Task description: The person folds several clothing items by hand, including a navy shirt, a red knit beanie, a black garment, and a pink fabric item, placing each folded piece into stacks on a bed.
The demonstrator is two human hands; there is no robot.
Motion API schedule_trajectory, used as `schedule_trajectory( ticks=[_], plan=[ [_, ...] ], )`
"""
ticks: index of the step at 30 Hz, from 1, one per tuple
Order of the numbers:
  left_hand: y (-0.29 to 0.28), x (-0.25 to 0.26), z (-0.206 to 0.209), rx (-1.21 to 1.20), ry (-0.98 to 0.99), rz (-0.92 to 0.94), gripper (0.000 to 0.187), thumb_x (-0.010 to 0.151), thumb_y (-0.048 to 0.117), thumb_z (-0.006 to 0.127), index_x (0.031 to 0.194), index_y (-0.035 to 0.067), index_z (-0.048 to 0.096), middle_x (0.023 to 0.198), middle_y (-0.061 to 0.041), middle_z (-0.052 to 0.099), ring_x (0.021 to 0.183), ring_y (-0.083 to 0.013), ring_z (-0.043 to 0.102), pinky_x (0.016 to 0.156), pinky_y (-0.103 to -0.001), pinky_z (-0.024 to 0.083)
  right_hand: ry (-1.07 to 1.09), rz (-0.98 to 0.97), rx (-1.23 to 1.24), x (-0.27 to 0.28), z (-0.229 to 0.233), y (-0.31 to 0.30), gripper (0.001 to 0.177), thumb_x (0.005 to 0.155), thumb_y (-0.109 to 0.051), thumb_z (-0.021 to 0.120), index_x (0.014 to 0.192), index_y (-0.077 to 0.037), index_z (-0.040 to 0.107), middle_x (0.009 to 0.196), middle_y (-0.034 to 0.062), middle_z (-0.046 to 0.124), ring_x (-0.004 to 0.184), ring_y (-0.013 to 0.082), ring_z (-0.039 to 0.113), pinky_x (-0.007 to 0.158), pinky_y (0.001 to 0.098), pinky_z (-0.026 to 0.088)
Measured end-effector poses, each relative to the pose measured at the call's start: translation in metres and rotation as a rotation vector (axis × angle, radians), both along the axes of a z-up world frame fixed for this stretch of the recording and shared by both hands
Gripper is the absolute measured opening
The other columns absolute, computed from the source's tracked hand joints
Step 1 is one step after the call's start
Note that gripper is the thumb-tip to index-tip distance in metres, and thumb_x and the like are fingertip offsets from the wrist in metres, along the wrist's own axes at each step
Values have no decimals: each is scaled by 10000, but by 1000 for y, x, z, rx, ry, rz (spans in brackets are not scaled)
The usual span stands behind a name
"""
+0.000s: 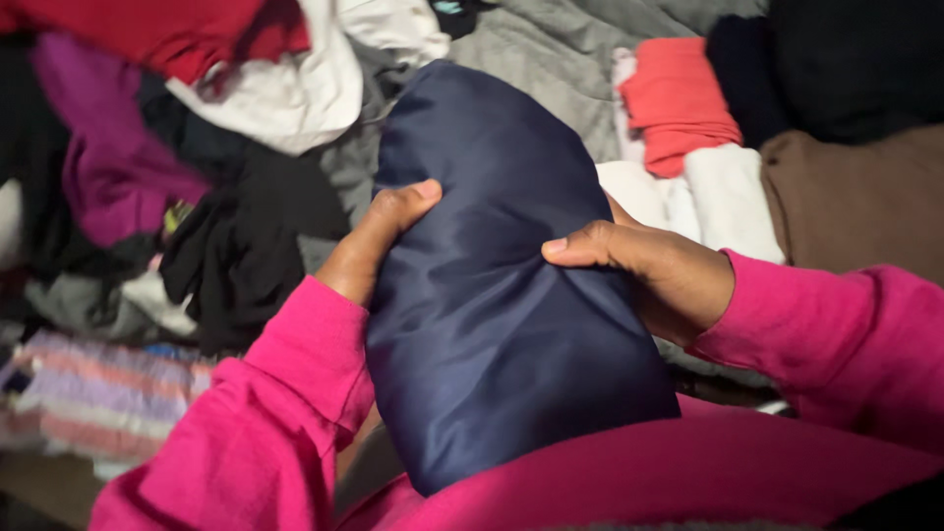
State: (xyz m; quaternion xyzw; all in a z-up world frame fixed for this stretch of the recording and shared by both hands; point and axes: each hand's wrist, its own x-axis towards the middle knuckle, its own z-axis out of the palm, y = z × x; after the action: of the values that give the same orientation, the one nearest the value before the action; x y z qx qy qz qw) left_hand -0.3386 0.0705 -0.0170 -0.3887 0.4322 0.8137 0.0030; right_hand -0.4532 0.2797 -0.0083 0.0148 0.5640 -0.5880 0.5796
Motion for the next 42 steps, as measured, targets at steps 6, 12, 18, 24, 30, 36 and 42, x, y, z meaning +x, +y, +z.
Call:
schedule_trajectory(
  ticks=[6,12,18,24,30,36,42],
  plan=[
    [10,-65,-13,-21,-104,-87,518,788,421,747,1182,86,720,1046,-84,760,868,-204,684,831,-350,552,-74,-181,-294,-1,6,6,606,885,-257,651,1441,-39,554,1327,145,696,1200,247,687,1039,408,541],
    [7,-114,-36,-7,-53,-166,616,752,453,755,1236,75,705,1083,-85,772,910,-218,712,846,-352,570,-65,-222,-231,-19,4,30,774,788,-182,701,1516,-70,462,1341,137,670,1199,239,684,1022,405,529],
    [8,-134,-69,41,-59,-274,716,715,484,764,1290,63,691,1120,-85,784,952,-233,740,861,-354,587,-29,-342,14,-40,-17,41,681,774,-137,706,1423,-127,501,1179,137,716,984,232,723,868,408,577],
    [14,-146,-79,30,-6,-469,843,704,448,830,1345,-58,620,1178,-184,773,983,-289,765,868,-396,619,38,-381,269,-83,-41,27,576,721,-198,653,1286,-85,645,1005,114,732,843,211,708,778,362,577],
    [-7,-175,-61,-174,-356,-589,1070,696,405,870,1541,89,295,1339,-227,659,1020,-368,746,728,-538,620,48,-351,381,-130,-82,5,471,693,-223,642,1144,-90,653,942,129,707,800,237,677,741,374,557],
    [-27,-208,-94,-55,-360,-596,1107,702,362,845,1582,205,193,1443,-160,568,1128,-351,697,711,-606,624,189,-234,366,-193,-150,5,348,752,-280,682,987,-24,696,855,101,701,785,210,644,725,338,519],
    [-51,-240,-132,48,-180,-557,935,810,258,744,1600,261,245,1558,-68,450,1332,-298,536,879,-590,613,176,-223,373,-253,-164,-3,412,738,-248,685,1060,5,728,870,129,745,775,258,679,687,360,540]
  ],
)
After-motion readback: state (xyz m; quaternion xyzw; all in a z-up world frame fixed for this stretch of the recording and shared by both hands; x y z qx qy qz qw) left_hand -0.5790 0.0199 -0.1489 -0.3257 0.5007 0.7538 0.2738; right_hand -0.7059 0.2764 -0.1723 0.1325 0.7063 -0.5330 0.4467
